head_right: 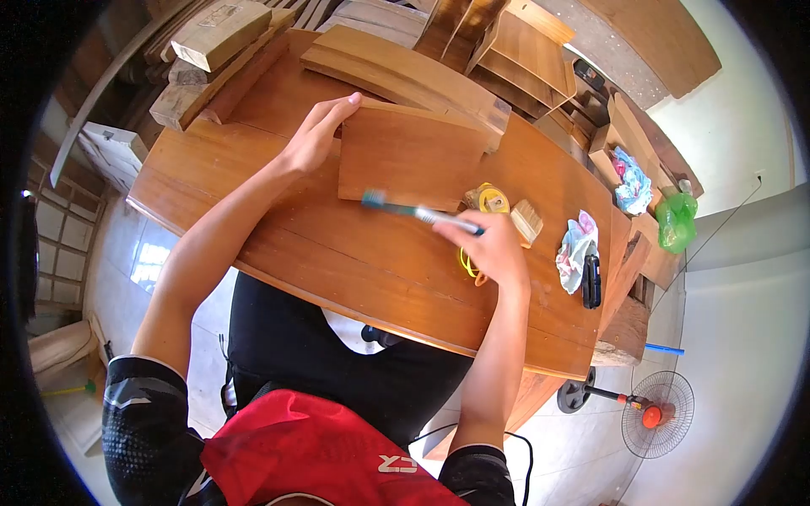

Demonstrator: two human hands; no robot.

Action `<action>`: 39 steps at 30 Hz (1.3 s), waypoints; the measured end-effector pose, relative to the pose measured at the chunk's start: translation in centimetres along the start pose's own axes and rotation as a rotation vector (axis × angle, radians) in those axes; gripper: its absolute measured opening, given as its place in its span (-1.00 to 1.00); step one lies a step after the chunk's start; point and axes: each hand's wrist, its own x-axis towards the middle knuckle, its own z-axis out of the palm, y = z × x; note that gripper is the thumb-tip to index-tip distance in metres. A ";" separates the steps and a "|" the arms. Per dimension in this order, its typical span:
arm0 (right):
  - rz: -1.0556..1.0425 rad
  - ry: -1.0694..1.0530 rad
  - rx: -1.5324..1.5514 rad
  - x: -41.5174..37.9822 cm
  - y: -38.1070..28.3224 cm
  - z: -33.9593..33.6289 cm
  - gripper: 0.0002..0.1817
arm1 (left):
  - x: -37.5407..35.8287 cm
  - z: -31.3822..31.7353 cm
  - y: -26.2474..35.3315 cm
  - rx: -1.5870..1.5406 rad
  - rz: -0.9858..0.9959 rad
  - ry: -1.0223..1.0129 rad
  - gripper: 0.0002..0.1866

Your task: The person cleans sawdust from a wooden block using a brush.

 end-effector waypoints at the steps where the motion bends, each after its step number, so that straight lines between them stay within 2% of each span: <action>1: -0.015 -0.024 -0.074 0.1 0.1 0.3 -0.68 | 0.1 0.1 -0.2 -0.001 0.035 0.020 -0.25; 4: -0.022 0.118 -0.022 0.5 0.5 0.4 -0.65 | 0.1 1.0 -0.9 -0.023 0.205 0.125 -0.36; 7: 0.027 0.055 -0.062 0.1 -0.8 0.1 -0.69 | 1.5 0.0 -2.4 -0.024 0.191 0.012 -0.37; 10: 0.020 0.008 0.008 0.1 -0.1 -0.4 -0.72 | 1.5 -0.4 -2.4 0.032 0.115 -0.002 -0.34; 14: -0.020 -0.030 0.039 -0.1 0.5 -1.0 -0.75 | 1.5 -0.2 -2.4 -0.011 0.180 0.012 -0.37; 17: -0.113 0.026 0.059 0.0 1.2 -0.7 -0.76 | 0.9 0.2 -1.8 -0.050 0.199 -0.005 -0.44; 19: -0.056 0.105 0.194 0.0 1.4 -0.9 -0.76 | 1.1 0.3 -2.1 0.016 0.243 -0.061 -0.45; 21: -0.015 0.161 0.245 0.1 1.4 -0.9 -0.76 | 1.2 0.1 -1.8 0.025 0.205 -0.093 -0.49; 24: 0.022 0.206 0.201 0.4 1.3 -0.8 -0.77 | 1.4 -0.1 -1.6 -0.023 0.146 -0.142 -0.48; 25: -0.061 0.118 0.154 0.3 1.2 -0.5 -0.78 | 1.5 -0.2 -1.5 -0.047 0.128 -0.159 -0.47; 28: -0.147 0.092 0.058 0.2 1.4 -0.3 -0.78 | 2.0 -0.2 -2.2 -0.038 0.165 -0.193 -0.48; 29: -0.131 0.249 0.217 0.1 0.7 -0.2 -0.74 | 2.1 -0.3 -2.5 -0.039 0.147 -0.204 -0.46; 31: -0.059 0.330 0.192 0.3 1.3 -0.6 -0.73 | 2.4 -0.6 -2.9 -0.045 0.115 -0.226 -0.40; 33: -0.072 0.281 0.178 0.2 1.0 -0.4 -0.68 | 2.4 -0.5 -3.0 -0.117 0.137 -0.198 -0.41; 36: -0.077 -0.012 0.022 -0.1 0.2 0.1 -0.65 | 2.6 -0.7 -3.5 -0.149 0.148 -0.156 -0.43; 37: -0.204 0.134 0.058 0.1 0.7 0.5 -0.62 | 2.7 -0.8 -3.8 -0.148 0.147 -0.143 -0.43; 39: -0.134 0.340 0.108 0.4 0.4 0.0 -0.63 | 2.6 -0.7 -3.6 -0.122 0.127 -0.110 -0.43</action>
